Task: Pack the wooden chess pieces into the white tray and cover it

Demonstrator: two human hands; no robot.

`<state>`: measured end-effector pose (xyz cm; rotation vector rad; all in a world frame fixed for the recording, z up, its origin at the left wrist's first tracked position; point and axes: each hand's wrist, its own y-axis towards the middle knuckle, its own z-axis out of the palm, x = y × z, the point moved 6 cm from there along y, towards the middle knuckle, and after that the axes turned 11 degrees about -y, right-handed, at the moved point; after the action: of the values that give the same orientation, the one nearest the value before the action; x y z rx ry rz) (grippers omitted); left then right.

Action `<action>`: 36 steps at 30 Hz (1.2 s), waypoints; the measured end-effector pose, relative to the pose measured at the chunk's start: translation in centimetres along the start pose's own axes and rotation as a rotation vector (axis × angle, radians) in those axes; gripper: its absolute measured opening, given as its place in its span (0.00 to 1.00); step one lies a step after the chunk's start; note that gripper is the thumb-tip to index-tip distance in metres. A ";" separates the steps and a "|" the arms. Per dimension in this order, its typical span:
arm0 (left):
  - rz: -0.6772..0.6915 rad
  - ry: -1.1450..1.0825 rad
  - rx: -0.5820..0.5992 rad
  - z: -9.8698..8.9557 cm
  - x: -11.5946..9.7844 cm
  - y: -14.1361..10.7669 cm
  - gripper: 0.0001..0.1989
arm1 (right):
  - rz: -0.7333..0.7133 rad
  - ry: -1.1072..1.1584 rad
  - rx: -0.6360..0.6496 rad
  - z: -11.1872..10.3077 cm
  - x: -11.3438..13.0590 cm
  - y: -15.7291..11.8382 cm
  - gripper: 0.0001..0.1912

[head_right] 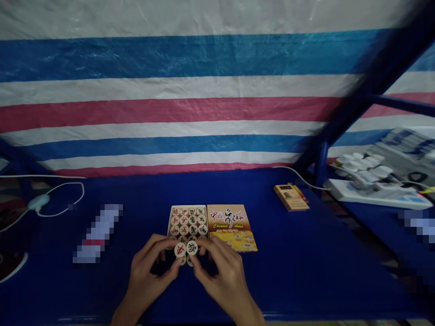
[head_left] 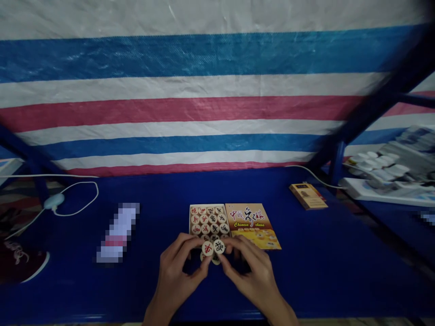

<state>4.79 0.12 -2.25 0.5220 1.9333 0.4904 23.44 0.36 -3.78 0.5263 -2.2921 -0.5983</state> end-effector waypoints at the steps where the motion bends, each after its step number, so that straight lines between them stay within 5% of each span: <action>1: 0.007 0.004 -0.002 0.0 -0.1 0.0 0.14 | 0.004 0.005 0.008 0.0 0.0 0.0 0.17; 36: -0.012 -0.050 0.043 0.2 0.6 -0.5 0.13 | -0.012 0.027 0.043 -0.1 0.5 0.1 0.20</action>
<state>4.62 0.08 -3.05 0.5450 1.9019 0.4248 23.22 0.13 -3.42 0.5659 -2.2825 -0.5452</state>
